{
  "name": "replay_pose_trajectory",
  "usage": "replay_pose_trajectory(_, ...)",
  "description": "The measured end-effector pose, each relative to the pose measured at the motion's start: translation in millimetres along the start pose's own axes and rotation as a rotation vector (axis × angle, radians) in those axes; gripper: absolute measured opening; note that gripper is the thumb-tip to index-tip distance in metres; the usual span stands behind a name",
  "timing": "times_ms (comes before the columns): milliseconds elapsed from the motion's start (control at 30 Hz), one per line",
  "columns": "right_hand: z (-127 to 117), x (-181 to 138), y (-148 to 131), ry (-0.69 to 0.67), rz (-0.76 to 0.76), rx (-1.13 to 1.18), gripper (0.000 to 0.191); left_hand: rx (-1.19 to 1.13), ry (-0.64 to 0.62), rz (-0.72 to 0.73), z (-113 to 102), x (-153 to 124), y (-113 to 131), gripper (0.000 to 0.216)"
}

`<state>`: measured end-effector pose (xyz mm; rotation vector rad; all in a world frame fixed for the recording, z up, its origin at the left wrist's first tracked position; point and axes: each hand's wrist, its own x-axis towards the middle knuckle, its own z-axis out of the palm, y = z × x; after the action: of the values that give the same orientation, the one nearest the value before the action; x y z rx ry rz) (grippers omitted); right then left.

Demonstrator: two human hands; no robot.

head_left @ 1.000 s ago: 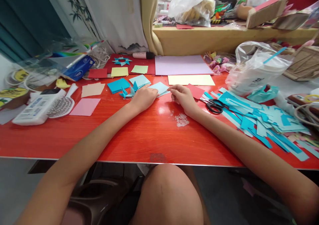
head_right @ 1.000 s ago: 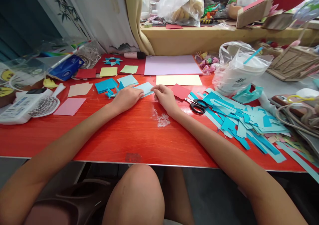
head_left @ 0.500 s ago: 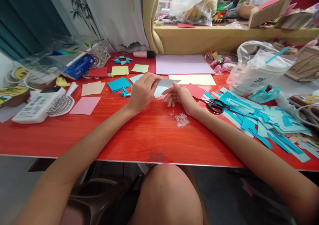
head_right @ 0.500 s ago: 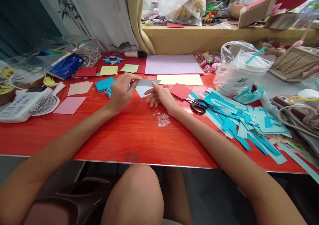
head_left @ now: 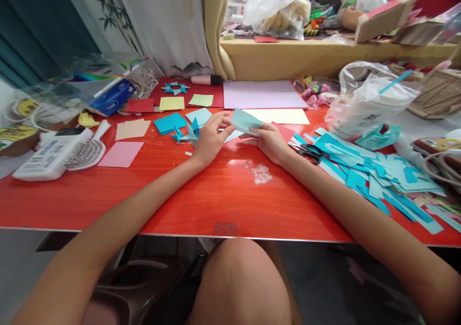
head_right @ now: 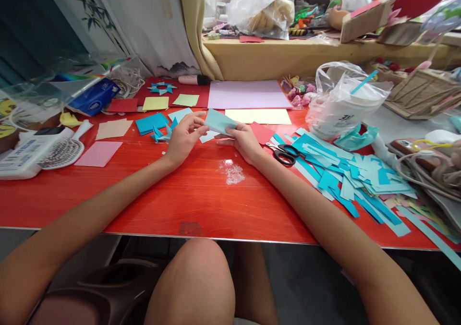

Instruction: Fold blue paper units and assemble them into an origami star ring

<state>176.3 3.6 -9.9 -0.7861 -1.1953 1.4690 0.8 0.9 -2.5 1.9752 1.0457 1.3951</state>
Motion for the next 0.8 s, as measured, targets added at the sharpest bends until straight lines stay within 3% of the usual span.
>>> replay_pose_trajectory(100, 1.9, -0.8, -1.8, -0.049, 0.009, -0.029, 0.008, -0.083, 0.007, -0.095, 1.2, 0.2, -1.0, 0.010)
replay_pose_trajectory(233, 5.6, -2.3, -5.0, -0.069, 0.003, -0.052, 0.035, -0.086, -0.022, -0.133, 0.6, -0.6, 1.0, 0.011)
replay_pose_trajectory(433, 6.7, -6.0, -5.5, -0.091, -0.061, -0.114, 0.049, -0.124, 0.003, -0.176, 1.1, -0.9, 0.3, 0.009)
replay_pose_trajectory(600, 6.4, -6.4, -3.1, -0.087, -0.087, -0.126, 0.043, -0.181, 0.039, -0.169, 2.5, 0.0, -1.0, 0.009)
replay_pose_trajectory(800, 5.4, -5.6, -2.5, -0.090, -0.083, -0.117, 0.040, -0.179, -0.041, -0.175, 3.0, -0.1, 0.7, 0.031)
